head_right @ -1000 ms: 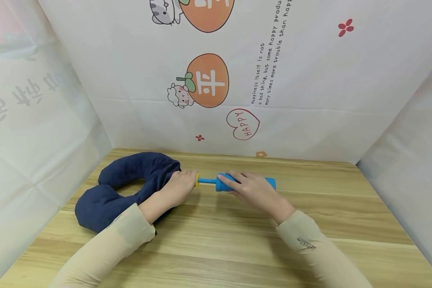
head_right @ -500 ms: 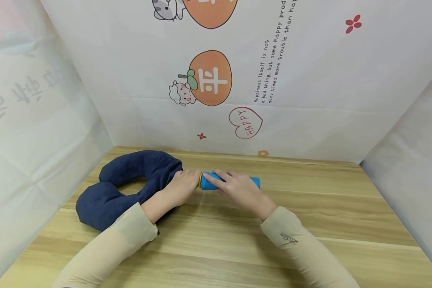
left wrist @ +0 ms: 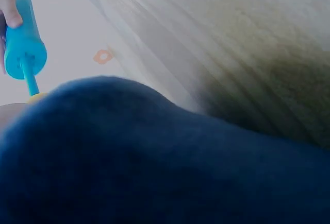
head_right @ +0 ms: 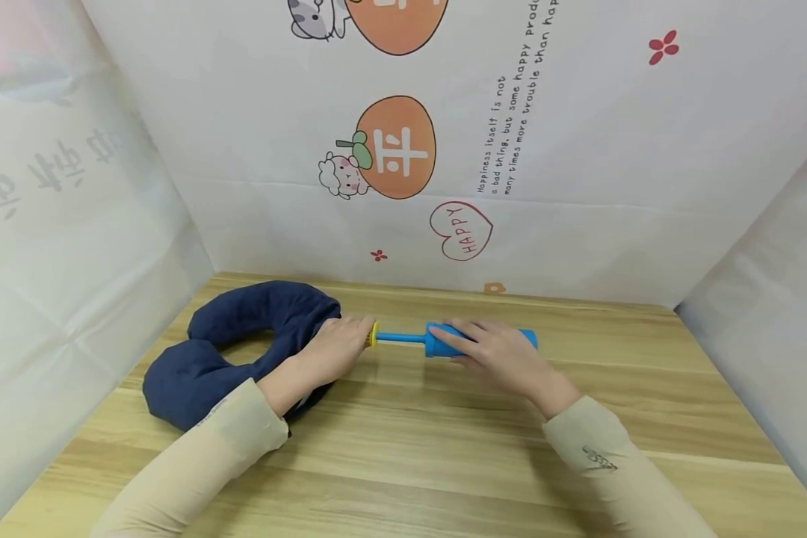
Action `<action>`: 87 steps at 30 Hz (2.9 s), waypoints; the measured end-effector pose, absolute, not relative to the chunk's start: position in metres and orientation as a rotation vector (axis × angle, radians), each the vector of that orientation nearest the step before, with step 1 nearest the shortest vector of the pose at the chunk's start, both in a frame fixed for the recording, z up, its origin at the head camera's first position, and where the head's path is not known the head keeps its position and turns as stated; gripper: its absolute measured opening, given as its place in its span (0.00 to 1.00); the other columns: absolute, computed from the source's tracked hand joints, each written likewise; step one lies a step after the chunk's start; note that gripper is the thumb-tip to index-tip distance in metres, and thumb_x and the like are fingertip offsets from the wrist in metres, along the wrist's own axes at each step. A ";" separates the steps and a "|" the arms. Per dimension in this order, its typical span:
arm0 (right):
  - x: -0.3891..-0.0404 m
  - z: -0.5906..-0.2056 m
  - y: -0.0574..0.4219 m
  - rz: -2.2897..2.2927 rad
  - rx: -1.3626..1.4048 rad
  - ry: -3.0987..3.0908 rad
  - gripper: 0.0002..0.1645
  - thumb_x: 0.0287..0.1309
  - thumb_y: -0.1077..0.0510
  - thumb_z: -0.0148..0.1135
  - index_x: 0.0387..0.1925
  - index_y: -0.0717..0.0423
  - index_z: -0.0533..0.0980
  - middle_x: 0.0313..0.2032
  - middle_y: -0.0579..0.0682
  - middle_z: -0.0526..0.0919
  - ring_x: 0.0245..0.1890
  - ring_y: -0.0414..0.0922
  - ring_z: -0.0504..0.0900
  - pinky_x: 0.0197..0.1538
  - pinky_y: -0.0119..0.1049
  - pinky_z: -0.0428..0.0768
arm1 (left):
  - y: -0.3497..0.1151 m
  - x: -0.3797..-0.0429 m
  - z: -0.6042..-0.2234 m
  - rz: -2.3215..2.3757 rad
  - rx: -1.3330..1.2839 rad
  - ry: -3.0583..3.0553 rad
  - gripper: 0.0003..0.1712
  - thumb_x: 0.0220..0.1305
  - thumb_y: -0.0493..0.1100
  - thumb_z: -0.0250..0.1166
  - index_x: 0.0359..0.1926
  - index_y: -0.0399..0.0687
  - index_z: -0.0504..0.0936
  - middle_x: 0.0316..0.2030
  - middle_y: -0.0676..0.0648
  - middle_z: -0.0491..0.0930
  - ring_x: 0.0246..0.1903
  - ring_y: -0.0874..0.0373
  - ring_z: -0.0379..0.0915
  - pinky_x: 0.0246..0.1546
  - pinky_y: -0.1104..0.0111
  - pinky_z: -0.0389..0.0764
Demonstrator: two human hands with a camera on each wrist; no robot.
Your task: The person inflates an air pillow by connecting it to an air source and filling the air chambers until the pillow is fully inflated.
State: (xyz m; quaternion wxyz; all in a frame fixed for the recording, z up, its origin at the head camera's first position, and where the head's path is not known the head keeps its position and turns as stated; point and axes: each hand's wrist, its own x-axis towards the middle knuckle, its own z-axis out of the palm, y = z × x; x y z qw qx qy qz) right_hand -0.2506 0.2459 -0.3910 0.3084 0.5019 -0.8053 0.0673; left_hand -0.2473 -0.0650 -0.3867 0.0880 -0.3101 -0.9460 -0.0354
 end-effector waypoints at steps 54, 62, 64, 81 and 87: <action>-0.246 -0.382 0.230 0.211 1.350 -2.174 0.36 0.77 0.35 0.36 0.67 0.52 0.75 0.53 0.55 0.84 0.43 0.52 0.86 0.39 0.48 0.85 | -0.061 -0.243 -0.387 -0.122 -0.917 -2.775 0.08 0.72 0.39 0.65 0.45 0.44 0.73 0.38 0.49 0.81 0.34 0.53 0.76 0.40 0.60 0.76; -0.243 -0.380 0.278 0.224 1.347 -2.124 0.32 0.79 0.37 0.43 0.66 0.52 0.77 0.53 0.55 0.84 0.44 0.54 0.86 0.41 0.51 0.84 | -0.065 -0.245 -0.388 -0.151 -0.931 -2.767 0.09 0.72 0.39 0.65 0.48 0.43 0.74 0.41 0.47 0.83 0.37 0.51 0.78 0.42 0.58 0.77; -0.242 -0.379 0.287 0.218 1.337 -2.127 0.32 0.79 0.37 0.43 0.66 0.52 0.77 0.53 0.54 0.84 0.45 0.54 0.86 0.42 0.52 0.84 | -0.065 -0.245 -0.388 -0.142 -0.926 -2.770 0.09 0.72 0.40 0.65 0.46 0.44 0.74 0.39 0.48 0.83 0.36 0.52 0.78 0.41 0.59 0.77; -0.235 -0.384 0.286 0.218 1.338 -2.099 0.32 0.80 0.39 0.42 0.63 0.57 0.78 0.53 0.59 0.85 0.43 0.55 0.87 0.41 0.53 0.84 | -0.061 -0.245 -0.391 -0.130 -0.938 -2.743 0.08 0.72 0.38 0.65 0.40 0.45 0.72 0.33 0.50 0.80 0.29 0.54 0.72 0.35 0.61 0.74; -0.236 -0.387 0.259 0.231 1.364 -2.076 0.31 0.81 0.41 0.42 0.63 0.57 0.78 0.51 0.59 0.86 0.41 0.54 0.87 0.40 0.51 0.85 | -0.058 -0.242 -0.392 -0.102 -0.919 -2.770 0.08 0.73 0.38 0.64 0.38 0.45 0.71 0.35 0.49 0.82 0.29 0.55 0.71 0.32 0.63 0.71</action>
